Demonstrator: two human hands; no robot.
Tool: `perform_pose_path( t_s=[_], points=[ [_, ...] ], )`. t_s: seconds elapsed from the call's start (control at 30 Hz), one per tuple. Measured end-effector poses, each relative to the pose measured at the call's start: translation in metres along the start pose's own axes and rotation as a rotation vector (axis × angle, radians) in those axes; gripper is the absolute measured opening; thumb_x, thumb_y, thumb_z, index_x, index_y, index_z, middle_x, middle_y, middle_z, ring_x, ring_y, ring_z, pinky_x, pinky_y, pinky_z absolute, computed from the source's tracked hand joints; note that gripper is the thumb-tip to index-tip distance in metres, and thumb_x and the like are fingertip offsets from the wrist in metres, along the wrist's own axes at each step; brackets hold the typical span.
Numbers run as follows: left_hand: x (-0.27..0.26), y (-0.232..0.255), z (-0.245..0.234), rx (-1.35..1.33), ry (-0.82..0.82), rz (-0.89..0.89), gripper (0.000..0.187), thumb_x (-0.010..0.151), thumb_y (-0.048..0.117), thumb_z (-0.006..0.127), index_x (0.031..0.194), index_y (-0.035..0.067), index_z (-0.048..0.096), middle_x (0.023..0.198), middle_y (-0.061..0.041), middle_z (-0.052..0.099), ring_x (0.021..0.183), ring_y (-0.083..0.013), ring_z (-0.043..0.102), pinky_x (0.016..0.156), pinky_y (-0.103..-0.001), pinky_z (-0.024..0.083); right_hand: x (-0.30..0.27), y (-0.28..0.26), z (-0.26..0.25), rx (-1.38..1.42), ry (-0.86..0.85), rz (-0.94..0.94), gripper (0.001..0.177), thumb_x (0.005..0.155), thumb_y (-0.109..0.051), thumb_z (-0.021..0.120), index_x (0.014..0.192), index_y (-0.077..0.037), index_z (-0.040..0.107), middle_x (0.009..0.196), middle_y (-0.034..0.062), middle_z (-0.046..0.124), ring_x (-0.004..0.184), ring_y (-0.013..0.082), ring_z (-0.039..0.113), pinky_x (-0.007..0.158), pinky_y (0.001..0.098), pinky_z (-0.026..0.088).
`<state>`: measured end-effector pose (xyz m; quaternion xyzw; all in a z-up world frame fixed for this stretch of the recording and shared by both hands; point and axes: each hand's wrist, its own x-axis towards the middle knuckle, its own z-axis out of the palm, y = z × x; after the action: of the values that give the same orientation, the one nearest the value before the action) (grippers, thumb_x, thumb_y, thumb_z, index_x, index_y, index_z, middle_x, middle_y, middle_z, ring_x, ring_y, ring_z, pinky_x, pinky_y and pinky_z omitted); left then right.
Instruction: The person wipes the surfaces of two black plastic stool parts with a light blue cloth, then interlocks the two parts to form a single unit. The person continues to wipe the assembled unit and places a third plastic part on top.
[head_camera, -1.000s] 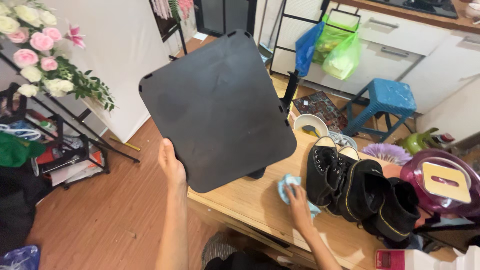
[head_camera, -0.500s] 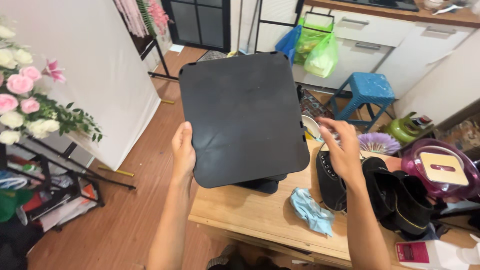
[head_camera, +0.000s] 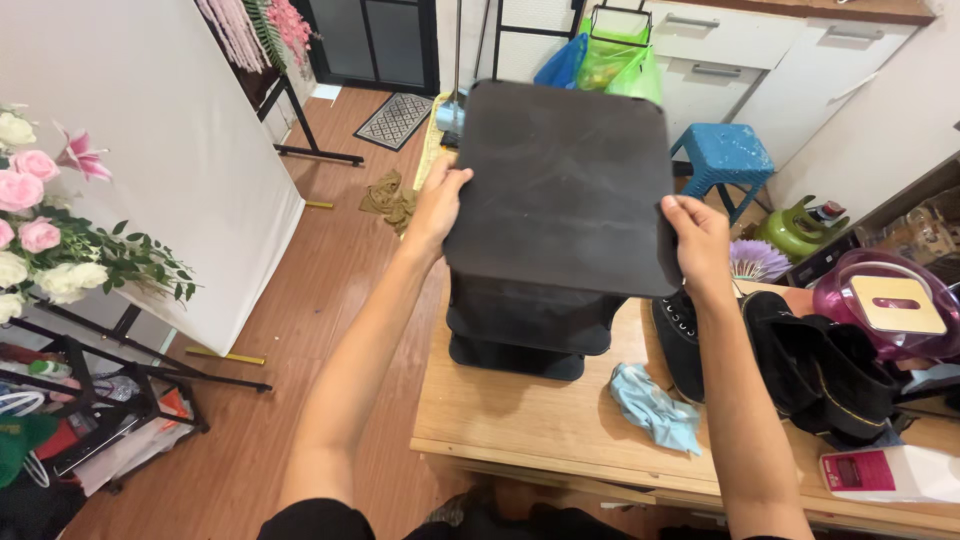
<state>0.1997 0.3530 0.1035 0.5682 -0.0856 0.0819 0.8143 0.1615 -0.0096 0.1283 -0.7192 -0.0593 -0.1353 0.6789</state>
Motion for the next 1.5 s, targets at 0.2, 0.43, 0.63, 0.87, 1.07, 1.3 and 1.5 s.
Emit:
perform_pose_path(
  t_s=[0.2, 0.43, 0.63, 0.87, 1.07, 1.3, 1.5],
  points=[
    [0.001, 0.007, 0.002, 0.094, -0.064, -0.023, 0.035, 0.099, 0.012, 0.054, 0.129, 0.000, 0.065, 0.114, -0.004, 0.071, 0.101, -0.0109, 0.065, 0.089, -0.025, 0.052, 0.013, 0.032, -0.002, 0.047, 0.044, 0.016, 0.028, 0.106, -0.018, 0.061, 0.116, 0.005, 0.071, 0.095, 0.0017, 0.072, 0.078, 0.0054, 0.064, 0.072, 0.0200, 0.050],
    [-0.010, 0.012, -0.022, 0.165, -0.241, -0.065, 0.051, 0.100, 0.026, 0.055, 0.147, 0.006, 0.055, 0.132, 0.000, 0.066, 0.117, -0.0124, 0.062, 0.097, -0.032, 0.049, 0.027, 0.036, -0.024, 0.126, 0.027, 0.085, 0.026, 0.105, -0.017, 0.062, 0.117, 0.005, 0.070, 0.101, 0.0049, 0.074, 0.083, 0.0092, 0.068, 0.078, 0.0221, 0.054],
    [-0.067, -0.048, -0.078, 0.219, -0.227, 0.291, 0.089, 0.094, 0.048, 0.071, 0.163, 0.007, 0.034, 0.162, -0.009, 0.036, 0.148, -0.0245, 0.037, 0.124, -0.046, 0.034, 0.012, 0.014, -0.060, 0.192, 0.052, 0.069, 0.027, 0.108, -0.017, 0.061, 0.118, 0.005, 0.070, 0.106, 0.0076, 0.074, 0.087, 0.0129, 0.068, 0.081, 0.0247, 0.054],
    [-0.101, -0.192, -0.102, 0.169, -0.150, -0.356, 0.100, 0.076, 0.032, 0.081, 0.158, 0.004, 0.030, 0.156, -0.022, 0.043, 0.146, -0.0337, 0.041, 0.118, -0.041, 0.032, 0.001, 0.029, -0.073, 0.365, 0.157, 0.008, 0.031, 0.111, -0.019, 0.059, 0.124, 0.008, 0.065, 0.119, 0.0132, 0.072, 0.100, 0.0190, 0.071, 0.091, 0.0317, 0.058],
    [-0.094, -0.234, -0.099, -0.067, 0.027, -0.227, 0.082, 0.080, 0.017, 0.072, 0.152, 0.000, 0.036, 0.150, -0.016, 0.049, 0.138, -0.0257, 0.048, 0.114, -0.035, 0.037, -0.010, 0.048, -0.082, 0.437, 0.142, 0.079, 0.037, 0.110, -0.022, 0.055, 0.132, 0.006, 0.063, 0.125, 0.0136, 0.071, 0.107, 0.0211, 0.070, 0.096, 0.0341, 0.056],
    [-0.087, -0.173, -0.062, 0.029, -0.092, -0.100, 0.062, 0.075, 0.010, 0.069, 0.134, -0.001, 0.052, 0.120, -0.010, 0.063, 0.113, -0.0189, 0.059, 0.100, -0.031, 0.047, -0.022, 0.051, -0.109, 0.482, 0.175, 0.127, 0.037, 0.114, -0.022, 0.052, 0.135, 0.008, 0.060, 0.130, 0.0165, 0.069, 0.110, 0.0234, 0.070, 0.099, 0.0359, 0.057],
    [-0.083, -0.119, -0.038, 0.206, -0.110, -0.068, 0.059, 0.076, 0.011, 0.074, 0.129, -0.003, 0.053, 0.113, -0.012, 0.066, 0.104, -0.0190, 0.063, 0.093, -0.030, 0.052, -0.028, 0.057, -0.128, 0.588, 0.151, 0.180, 0.038, 0.115, -0.023, 0.049, 0.138, 0.006, 0.059, 0.133, 0.0169, 0.068, 0.116, 0.0247, 0.070, 0.103, 0.0369, 0.057]
  ],
)
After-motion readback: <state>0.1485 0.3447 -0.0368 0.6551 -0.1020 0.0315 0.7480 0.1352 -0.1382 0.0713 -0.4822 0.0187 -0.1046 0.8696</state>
